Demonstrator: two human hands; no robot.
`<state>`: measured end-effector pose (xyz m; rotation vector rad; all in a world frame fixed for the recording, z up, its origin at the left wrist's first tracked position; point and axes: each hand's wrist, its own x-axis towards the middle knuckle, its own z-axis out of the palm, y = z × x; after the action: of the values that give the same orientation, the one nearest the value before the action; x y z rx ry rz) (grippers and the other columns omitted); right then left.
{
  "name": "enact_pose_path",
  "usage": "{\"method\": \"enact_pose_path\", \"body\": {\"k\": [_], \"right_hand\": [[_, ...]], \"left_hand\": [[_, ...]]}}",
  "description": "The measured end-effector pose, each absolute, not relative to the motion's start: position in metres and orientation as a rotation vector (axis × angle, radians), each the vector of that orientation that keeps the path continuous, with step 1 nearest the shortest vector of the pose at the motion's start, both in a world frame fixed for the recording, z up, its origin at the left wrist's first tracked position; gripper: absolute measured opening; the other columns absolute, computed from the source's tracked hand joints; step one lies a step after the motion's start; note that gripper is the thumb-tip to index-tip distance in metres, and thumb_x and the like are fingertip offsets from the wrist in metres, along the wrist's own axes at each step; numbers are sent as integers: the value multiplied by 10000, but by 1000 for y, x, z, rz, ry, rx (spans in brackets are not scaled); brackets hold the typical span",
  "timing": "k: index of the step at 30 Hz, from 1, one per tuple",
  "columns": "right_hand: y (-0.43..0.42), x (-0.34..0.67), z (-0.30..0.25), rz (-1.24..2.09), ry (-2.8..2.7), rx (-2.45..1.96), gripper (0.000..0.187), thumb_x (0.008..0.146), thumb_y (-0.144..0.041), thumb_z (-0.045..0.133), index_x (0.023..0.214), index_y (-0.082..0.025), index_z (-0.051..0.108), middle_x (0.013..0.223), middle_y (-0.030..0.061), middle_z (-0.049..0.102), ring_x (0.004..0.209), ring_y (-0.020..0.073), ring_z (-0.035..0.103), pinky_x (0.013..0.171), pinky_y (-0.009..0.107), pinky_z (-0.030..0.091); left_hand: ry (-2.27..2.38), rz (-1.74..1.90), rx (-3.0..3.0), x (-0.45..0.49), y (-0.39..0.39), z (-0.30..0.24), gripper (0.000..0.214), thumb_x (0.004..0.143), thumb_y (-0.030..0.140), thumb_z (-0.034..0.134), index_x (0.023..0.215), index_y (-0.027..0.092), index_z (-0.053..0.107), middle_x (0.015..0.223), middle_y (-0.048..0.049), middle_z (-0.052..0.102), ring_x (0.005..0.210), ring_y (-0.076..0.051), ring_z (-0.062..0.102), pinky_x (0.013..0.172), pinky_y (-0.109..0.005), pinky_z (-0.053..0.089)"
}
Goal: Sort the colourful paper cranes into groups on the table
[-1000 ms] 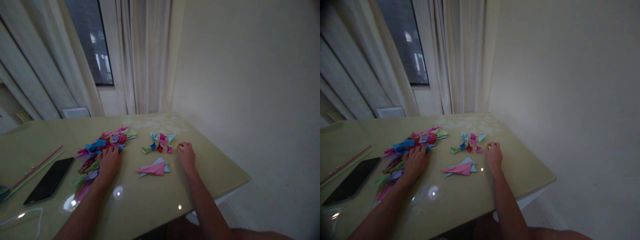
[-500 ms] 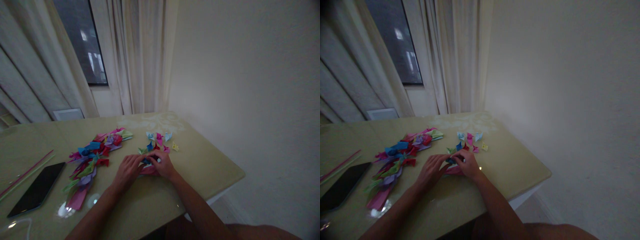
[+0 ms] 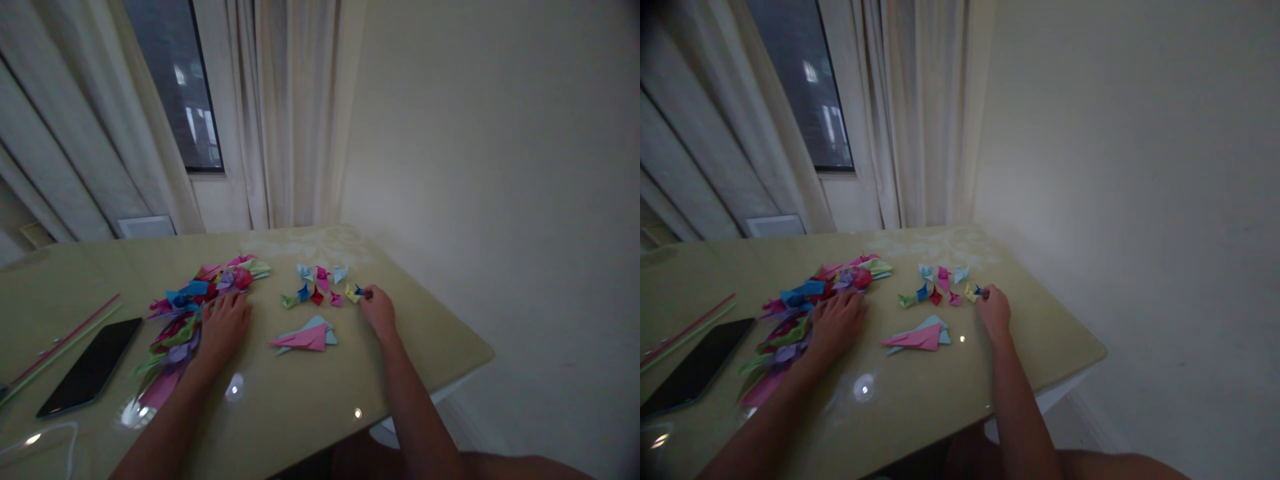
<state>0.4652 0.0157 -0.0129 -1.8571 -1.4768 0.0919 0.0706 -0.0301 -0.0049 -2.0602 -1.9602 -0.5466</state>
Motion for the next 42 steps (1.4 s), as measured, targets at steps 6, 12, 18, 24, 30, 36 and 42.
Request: {"method": "enact_pose_path", "body": {"k": [6,12,18,24,30,36,42], "right_hand": [[26,449,-18,26,-1473,-1796,252,951,-322,573,1057,-146,720,1036,151,733,915,242,666,845,327,476],[18,427,-23,103,-1636,-1700,201,990,-303,581,1005,-175,734,996,109,766,943,238,680,875,320,484],[11,406,-27,284,-1785,-1491,263,1003,-285,561,1201,-175,695,1167,124,744,1088,248,677,973,340,507],[11,405,-21,263,-1690,-1493,248,1015,-295,533,1156,-195,711,1141,131,741,1089,276,680,987,396,514],[-4,387,-2,61,-1710,-1348,223,1036,-293,533,1130,-179,700,1124,128,711,1089,284,636,995,435,507],[-22,362,3,-177,-2018,-964,283,1038,-288,608,1306,-220,669,1229,117,714,1143,270,642,1016,423,510],[-25,349,-1,-237,-2222,-650,183,1058,-225,576,1128,-242,744,1019,67,768,933,207,683,865,345,540]], "left_hand": [[-1860,-854,-2490,117,-2,-17,473,1051,393,407,1453,216,583,1561,-158,556,1414,-325,522,1147,-547,402],[-1614,-954,-2887,169,39,-11,510,1012,424,499,1465,203,572,1489,-158,619,1377,-307,558,1162,-512,421],[-1441,-1037,-3022,188,33,-8,466,985,438,556,1391,221,629,1363,-126,700,1245,-287,647,1094,-438,496],[-1765,-1044,-2389,115,12,-3,387,1028,401,436,1223,187,693,1292,-149,704,1207,-313,643,1084,-474,488],[-2038,-511,-2128,49,-9,-9,383,1021,370,410,1158,142,686,1167,-187,735,1090,-349,681,980,-487,518],[-1949,-1333,-2533,97,-23,6,435,956,489,579,1273,192,601,1064,-102,783,956,-264,734,826,-372,560],[-1748,-1704,-3083,139,-42,8,433,954,463,627,1311,226,570,1048,-62,776,963,-216,732,836,-332,559]]}}
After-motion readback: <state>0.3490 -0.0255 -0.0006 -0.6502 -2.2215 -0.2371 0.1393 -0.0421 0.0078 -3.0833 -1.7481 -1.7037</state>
